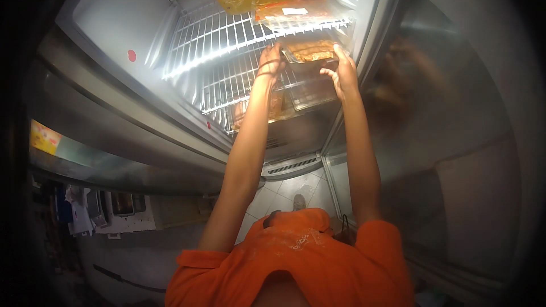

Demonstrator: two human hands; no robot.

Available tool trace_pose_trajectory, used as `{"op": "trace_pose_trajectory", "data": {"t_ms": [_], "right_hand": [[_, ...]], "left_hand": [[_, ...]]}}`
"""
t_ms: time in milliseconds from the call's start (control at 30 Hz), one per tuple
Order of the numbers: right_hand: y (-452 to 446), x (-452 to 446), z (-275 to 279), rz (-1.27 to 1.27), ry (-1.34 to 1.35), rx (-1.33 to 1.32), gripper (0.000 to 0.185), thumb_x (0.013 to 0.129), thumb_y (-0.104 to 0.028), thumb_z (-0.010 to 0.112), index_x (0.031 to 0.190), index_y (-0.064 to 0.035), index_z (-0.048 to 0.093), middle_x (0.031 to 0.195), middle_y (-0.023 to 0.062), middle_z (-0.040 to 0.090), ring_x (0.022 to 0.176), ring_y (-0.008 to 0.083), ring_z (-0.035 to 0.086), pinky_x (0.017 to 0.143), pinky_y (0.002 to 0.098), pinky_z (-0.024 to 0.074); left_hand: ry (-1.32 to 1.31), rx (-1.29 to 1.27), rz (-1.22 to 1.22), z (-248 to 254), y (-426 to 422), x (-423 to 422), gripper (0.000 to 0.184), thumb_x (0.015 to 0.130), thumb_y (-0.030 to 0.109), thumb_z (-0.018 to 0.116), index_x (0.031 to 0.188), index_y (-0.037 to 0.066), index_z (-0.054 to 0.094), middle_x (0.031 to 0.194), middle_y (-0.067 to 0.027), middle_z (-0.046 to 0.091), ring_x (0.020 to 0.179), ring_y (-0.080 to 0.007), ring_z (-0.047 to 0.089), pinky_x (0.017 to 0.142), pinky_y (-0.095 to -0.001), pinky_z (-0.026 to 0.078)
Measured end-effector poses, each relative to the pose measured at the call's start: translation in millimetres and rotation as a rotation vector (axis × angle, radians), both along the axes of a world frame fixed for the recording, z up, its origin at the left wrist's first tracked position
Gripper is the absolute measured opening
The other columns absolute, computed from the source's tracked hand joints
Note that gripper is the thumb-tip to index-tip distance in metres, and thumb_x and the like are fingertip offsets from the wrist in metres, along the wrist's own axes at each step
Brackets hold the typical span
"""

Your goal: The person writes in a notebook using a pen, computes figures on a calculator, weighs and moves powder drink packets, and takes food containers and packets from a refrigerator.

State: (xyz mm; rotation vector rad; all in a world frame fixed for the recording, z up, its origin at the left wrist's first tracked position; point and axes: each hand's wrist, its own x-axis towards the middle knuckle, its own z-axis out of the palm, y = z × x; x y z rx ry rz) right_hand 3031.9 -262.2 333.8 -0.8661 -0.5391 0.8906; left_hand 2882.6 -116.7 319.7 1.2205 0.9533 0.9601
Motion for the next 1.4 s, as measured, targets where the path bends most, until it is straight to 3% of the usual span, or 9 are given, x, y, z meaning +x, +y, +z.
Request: {"op": "trace_pose_trajectory", "data": {"t_ms": [100,200,367,467,567,700,967,1133,1400], "right_hand": [[-7.0,-8.4,-8.1,0.001,0.007,0.079,0.032,0.098,-0.029,0.057,0.117,-0.0034,0.057,0.106,0.0068,0.059,0.081,0.0174,0.058,0.063,0.0345,0.0530],[-3.7,-8.2,-12.2,-0.093,-0.047,0.002,0.033,0.098,-0.031,0.058,0.118,-0.0036,0.056,0.102,0.0073,0.059,0.078,0.0165,0.057,0.060,0.0317,0.0523],[-12.8,-24.4,-10.0,-0.116,-0.065,-0.004,0.037,0.100,-0.038,0.054,0.117,-0.0048,0.057,0.101,0.0056,0.060,0.076,0.0147,0.058,0.058,0.0290,0.0511],[-36.1,-43.0,-29.6,-0.129,-0.093,-0.002,0.050,0.103,-0.042,0.046,0.130,-0.0010,0.049,0.105,0.0071,0.058,0.079,0.0147,0.058,0.059,0.0282,0.0510],[-68.4,-73.5,-50.9,-0.110,-0.112,-0.012,0.054,0.104,-0.043,0.042,0.137,0.0004,0.043,0.106,0.0077,0.057,0.079,0.0143,0.058,0.059,0.0277,0.0510],[-96.2,-106.4,-92.7,-0.058,-0.106,-0.118,0.056,0.105,-0.041,0.040,0.142,0.0007,0.039,0.106,0.0080,0.056,0.077,0.0132,0.058,0.057,0.0263,0.0508],[-22.1,-98.3,-108.7,-0.524,-0.698,-0.088,0.058,0.085,-0.008,0.070,0.137,0.0003,0.044,0.115,0.0097,0.054,0.083,0.0160,0.058,0.066,0.0290,0.0542],[37.1,-46.5,-78.7,-0.719,-1.305,-0.466,0.080,0.064,-0.018,0.080,0.134,0.0023,0.046,0.128,0.0174,0.051,0.115,0.0282,0.051,0.096,0.0430,0.0461],[63.2,-30.7,-92.0,-0.646,-0.775,-0.094,0.062,0.073,-0.021,0.086,0.122,0.0034,0.058,0.119,0.0135,0.066,0.109,0.0212,0.063,0.095,0.0327,0.0478]], "left_hand": [[-0.264,0.020,-0.136,-1.9,7.8,12.7,0.033,0.094,0.033,0.058,0.100,0.000,0.053,0.067,-0.0070,0.052,0.044,-0.0106,0.040,0.035,-0.0272,0.028],[-0.250,-0.050,-0.068,7.6,-5.9,29.3,0.044,0.095,0.030,0.058,0.121,-0.004,0.048,0.065,-0.0047,0.051,0.043,-0.0104,0.037,0.037,-0.0260,0.027],[-0.205,-0.109,-0.161,3.2,-2.7,19.3,0.055,0.095,0.031,0.056,0.140,0.003,0.042,0.109,-0.0119,0.059,0.075,-0.0191,0.061,0.057,-0.0311,0.045],[-0.273,-0.173,-0.093,6.9,-12.6,8.6,0.053,0.094,0.031,0.059,0.131,-0.004,0.045,0.100,-0.0140,0.066,0.074,-0.0187,0.070,0.038,-0.0216,0.034],[-0.242,-0.187,-0.158,7.1,-15.1,-13.7,0.052,0.096,0.033,0.053,0.139,0.005,0.046,0.135,-0.0148,0.056,0.107,-0.0276,0.065,0.079,-0.0380,0.050],[-0.300,-0.088,-0.248,-1.9,-27.1,-44.3,0.042,0.099,0.031,0.048,0.134,0.007,0.050,0.131,-0.0147,0.059,0.108,-0.0211,0.066,0.054,-0.0210,0.040],[-0.068,-0.171,-0.103,-5.2,-39.3,-44.1,0.038,0.081,0.025,0.076,0.108,0.002,0.062,0.084,-0.0045,0.066,0.052,-0.0052,0.046,0.035,-0.0196,0.028],[-0.168,-0.067,0.008,9.6,-44.2,-31.0,0.073,0.072,0.027,0.084,0.127,-0.008,0.049,0.116,-0.0168,0.064,0.098,-0.0236,0.063,0.083,-0.0349,0.051],[0.166,0.153,0.037,36.3,-50.1,1.4,0.110,0.064,0.053,0.086,0.139,-0.010,0.036,0.139,-0.0296,0.047,0.124,-0.0339,0.054,0.101,-0.0386,0.046]]}}
